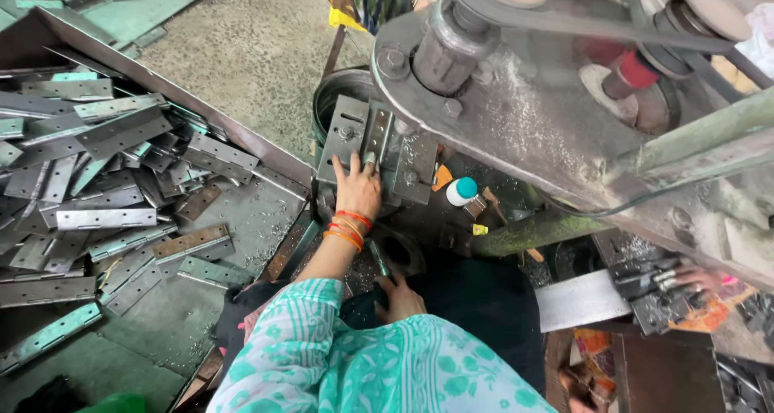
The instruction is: The person operates a manual press machine to process metal brackets. They pick brackets from a bin, place them into the machine's die, and pull a lever to activate the press. The processed brackets are then removed and placed into a collection bin.
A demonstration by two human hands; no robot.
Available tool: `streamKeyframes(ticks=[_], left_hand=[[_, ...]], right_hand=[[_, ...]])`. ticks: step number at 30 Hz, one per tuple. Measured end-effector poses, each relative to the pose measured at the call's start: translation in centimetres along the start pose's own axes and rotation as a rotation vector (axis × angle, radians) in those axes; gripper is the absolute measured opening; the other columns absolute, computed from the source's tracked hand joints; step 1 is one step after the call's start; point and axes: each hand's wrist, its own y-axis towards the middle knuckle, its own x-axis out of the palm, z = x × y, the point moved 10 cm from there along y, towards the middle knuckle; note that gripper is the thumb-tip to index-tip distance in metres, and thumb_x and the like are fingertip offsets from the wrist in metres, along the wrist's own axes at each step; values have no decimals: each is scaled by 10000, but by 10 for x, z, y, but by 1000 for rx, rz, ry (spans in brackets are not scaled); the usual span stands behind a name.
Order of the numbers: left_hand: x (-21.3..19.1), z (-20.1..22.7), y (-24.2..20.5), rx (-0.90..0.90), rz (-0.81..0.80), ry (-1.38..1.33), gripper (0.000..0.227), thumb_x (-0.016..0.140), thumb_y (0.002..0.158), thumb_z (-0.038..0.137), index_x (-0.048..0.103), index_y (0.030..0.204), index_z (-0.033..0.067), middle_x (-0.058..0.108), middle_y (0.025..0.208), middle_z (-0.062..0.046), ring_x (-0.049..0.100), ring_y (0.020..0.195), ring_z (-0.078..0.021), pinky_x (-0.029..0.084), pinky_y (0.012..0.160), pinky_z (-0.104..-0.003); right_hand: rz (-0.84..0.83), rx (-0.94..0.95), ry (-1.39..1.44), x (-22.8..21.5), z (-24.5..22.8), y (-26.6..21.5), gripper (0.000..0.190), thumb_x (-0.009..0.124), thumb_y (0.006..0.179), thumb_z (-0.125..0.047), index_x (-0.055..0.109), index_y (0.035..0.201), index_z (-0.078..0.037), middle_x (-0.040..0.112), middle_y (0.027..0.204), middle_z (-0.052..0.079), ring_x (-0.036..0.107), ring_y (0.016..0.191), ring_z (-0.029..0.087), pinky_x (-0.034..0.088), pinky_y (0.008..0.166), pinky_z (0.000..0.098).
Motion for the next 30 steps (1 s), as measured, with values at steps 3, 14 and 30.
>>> streamKeyframes(ticks=[3, 14, 30], left_hand=[[1, -4, -2, -40, -15, -29, 454, 464, 974, 302, 655, 1348, 128, 538, 1488, -30, 253, 1500, -376, 91, 1139, -774], [18, -10, 32, -57, -23, -35, 439, 464, 993, 314, 662, 1343, 138, 507, 1530, -35, 205, 1531, -389, 56, 1151, -773], [-41, -167, -80, -163, 102, -413, 440, 725, 867, 288, 698, 1294, 184, 634, 1375, -39, 547, 1260, -330, 479, 1001, -528]], right_hand=[[51, -89, -69, -39, -17, 10, 626, 787, 794, -302, 564, 1372, -212, 491, 1444, 206, 610, 1169, 445, 524, 965, 500], [13, 62, -60, -4, 2, 15, 646, 772, 746, -290, 571, 1360, -305, 527, 1401, 113, 647, 1114, 408, 530, 961, 506], [238, -427, 86, -64, -39, 1, 494, 775, 800, -262, 658, 1266, -150, 682, 1198, 183, 665, 1086, 405, 553, 901, 471]])
